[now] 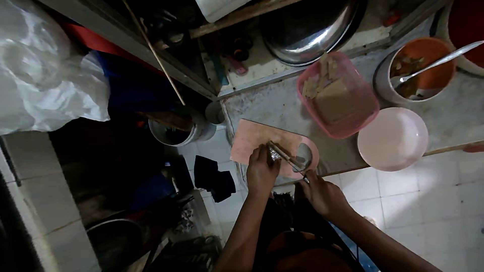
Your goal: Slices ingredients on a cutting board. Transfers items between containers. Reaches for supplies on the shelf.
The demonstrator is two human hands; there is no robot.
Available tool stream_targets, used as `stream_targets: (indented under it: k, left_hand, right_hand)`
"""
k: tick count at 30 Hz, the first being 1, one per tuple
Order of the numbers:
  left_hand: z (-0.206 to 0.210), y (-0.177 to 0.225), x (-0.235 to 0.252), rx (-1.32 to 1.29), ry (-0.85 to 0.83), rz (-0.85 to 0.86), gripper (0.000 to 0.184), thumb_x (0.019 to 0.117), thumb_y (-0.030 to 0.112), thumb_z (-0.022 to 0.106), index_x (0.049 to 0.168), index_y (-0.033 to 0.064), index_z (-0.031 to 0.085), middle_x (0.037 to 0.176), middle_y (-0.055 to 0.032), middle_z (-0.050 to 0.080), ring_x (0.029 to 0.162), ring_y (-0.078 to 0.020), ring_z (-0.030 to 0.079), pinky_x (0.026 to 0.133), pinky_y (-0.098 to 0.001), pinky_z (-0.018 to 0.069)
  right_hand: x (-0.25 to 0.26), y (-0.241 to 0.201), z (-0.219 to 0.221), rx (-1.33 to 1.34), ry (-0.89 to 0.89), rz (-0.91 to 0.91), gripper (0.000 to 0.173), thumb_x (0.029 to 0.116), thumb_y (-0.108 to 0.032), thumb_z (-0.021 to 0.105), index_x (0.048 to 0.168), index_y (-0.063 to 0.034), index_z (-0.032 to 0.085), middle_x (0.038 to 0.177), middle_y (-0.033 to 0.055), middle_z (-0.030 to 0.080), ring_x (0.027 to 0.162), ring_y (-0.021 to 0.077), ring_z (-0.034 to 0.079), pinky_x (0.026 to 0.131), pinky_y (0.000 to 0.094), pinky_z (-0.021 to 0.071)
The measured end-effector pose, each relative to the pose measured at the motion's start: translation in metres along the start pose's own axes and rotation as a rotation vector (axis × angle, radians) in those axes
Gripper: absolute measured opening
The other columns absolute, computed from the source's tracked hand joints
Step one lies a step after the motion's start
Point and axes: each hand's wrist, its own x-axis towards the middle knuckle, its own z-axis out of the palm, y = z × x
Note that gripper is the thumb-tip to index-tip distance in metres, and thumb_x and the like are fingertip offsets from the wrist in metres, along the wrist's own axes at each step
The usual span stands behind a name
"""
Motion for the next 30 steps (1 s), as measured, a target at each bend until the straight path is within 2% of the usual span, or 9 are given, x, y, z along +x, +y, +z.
stream_targets:
  k: [3, 7, 10, 13, 14, 17, 20, 25, 30]
  left_hand:
    - [0.000, 0.001, 0.000, 0.007, -0.009, -0.005, 0.059, 0.0884, 0.025, 0.079, 0.139, 0.0016, 0.060, 0.134, -0.0174, 0.062, 0.120, -0.0311, 0.063, 0.098, -0.0483, 0.0547]
    - [-0.002, 0.004, 0.002, 0.009, -0.036, -0.025, 0.060, 0.0893, 0.024, 0.078, 0.141, 0.0008, 0.059, 0.137, -0.0178, 0.061, 0.123, -0.0319, 0.062, 0.100, -0.0486, 0.0531]
    - [-0.003, 0.005, 0.004, 0.014, -0.054, -0.028, 0.059, 0.0882, 0.023, 0.079, 0.140, -0.0001, 0.060, 0.139, -0.0178, 0.060, 0.125, -0.0322, 0.061, 0.103, -0.0482, 0.0518]
    - [-0.005, 0.006, 0.005, 0.028, -0.074, -0.030, 0.056, 0.0889, 0.022, 0.077, 0.137, -0.0006, 0.061, 0.140, -0.0191, 0.060, 0.126, -0.0334, 0.060, 0.103, -0.0485, 0.0511]
    - [-0.006, 0.006, 0.005, 0.037, -0.076, -0.030, 0.054, 0.0890, 0.022, 0.077, 0.135, -0.0007, 0.062, 0.140, -0.0193, 0.060, 0.126, -0.0334, 0.060, 0.103, -0.0483, 0.0511]
    - [-0.006, 0.006, 0.008, 0.051, -0.065, -0.038, 0.052, 0.0895, 0.024, 0.076, 0.134, -0.0001, 0.063, 0.139, -0.0185, 0.060, 0.127, -0.0334, 0.060, 0.104, -0.0491, 0.0500]
    - [-0.003, 0.008, 0.006, 0.045, -0.053, -0.057, 0.053, 0.0892, 0.024, 0.076, 0.135, 0.0013, 0.063, 0.139, -0.0184, 0.061, 0.127, -0.0342, 0.060, 0.103, -0.0499, 0.0506]
    - [0.002, 0.003, 0.003, 0.047, 0.013, -0.009, 0.051, 0.0885, 0.024, 0.077, 0.133, 0.0023, 0.065, 0.128, -0.0205, 0.064, 0.117, -0.0352, 0.063, 0.095, -0.0506, 0.0543]
    - [0.003, -0.005, -0.002, -0.043, 0.054, -0.011, 0.060, 0.0875, 0.027, 0.081, 0.137, 0.0008, 0.061, 0.130, -0.0214, 0.063, 0.119, -0.0353, 0.063, 0.099, -0.0514, 0.0530]
  right_hand:
    - [-0.001, -0.001, 0.001, -0.010, -0.012, 0.015, 0.044, 0.1094, -0.034, 0.043, 0.134, -0.0004, 0.056, 0.096, 0.0203, 0.070, 0.078, 0.0381, 0.073, 0.067, 0.0504, 0.0594]
    - [-0.002, -0.003, 0.003, -0.050, -0.021, 0.030, 0.042, 0.1096, -0.035, 0.042, 0.128, 0.0000, 0.057, 0.094, 0.0209, 0.069, 0.077, 0.0384, 0.073, 0.065, 0.0498, 0.0592]
    - [0.003, -0.006, 0.006, -0.055, -0.050, 0.054, 0.043, 0.1096, -0.034, 0.042, 0.132, 0.0001, 0.056, 0.098, 0.0222, 0.070, 0.081, 0.0395, 0.073, 0.068, 0.0504, 0.0595]
    - [0.022, -0.021, 0.003, -0.045, -0.209, 0.158, 0.050, 0.1113, -0.034, 0.036, 0.148, -0.0004, 0.045, 0.118, 0.0252, 0.066, 0.099, 0.0413, 0.071, 0.084, 0.0524, 0.0577]
    - [0.028, -0.025, 0.007, -0.044, -0.212, 0.168, 0.051, 0.1115, -0.034, 0.035, 0.148, 0.0000, 0.044, 0.120, 0.0257, 0.066, 0.101, 0.0414, 0.071, 0.085, 0.0523, 0.0575]
    - [0.033, -0.025, 0.018, -0.038, -0.107, 0.131, 0.049, 0.1102, -0.032, 0.039, 0.145, 0.0019, 0.047, 0.118, 0.0256, 0.068, 0.097, 0.0408, 0.073, 0.080, 0.0521, 0.0592]
    - [0.024, -0.019, 0.012, -0.042, -0.177, 0.175, 0.051, 0.1111, -0.035, 0.036, 0.149, -0.0015, 0.044, 0.122, 0.0251, 0.066, 0.101, 0.0410, 0.071, 0.083, 0.0527, 0.0579]
    - [0.001, 0.005, 0.017, -0.030, -0.119, 0.127, 0.046, 0.1098, -0.029, 0.042, 0.144, 0.0001, 0.050, 0.116, 0.0265, 0.067, 0.092, 0.0423, 0.072, 0.078, 0.0537, 0.0587]
    - [0.023, 0.000, -0.002, 0.009, -0.222, 0.113, 0.047, 0.1118, -0.034, 0.035, 0.147, -0.0046, 0.045, 0.113, 0.0236, 0.069, 0.101, 0.0417, 0.071, 0.085, 0.0548, 0.0569]
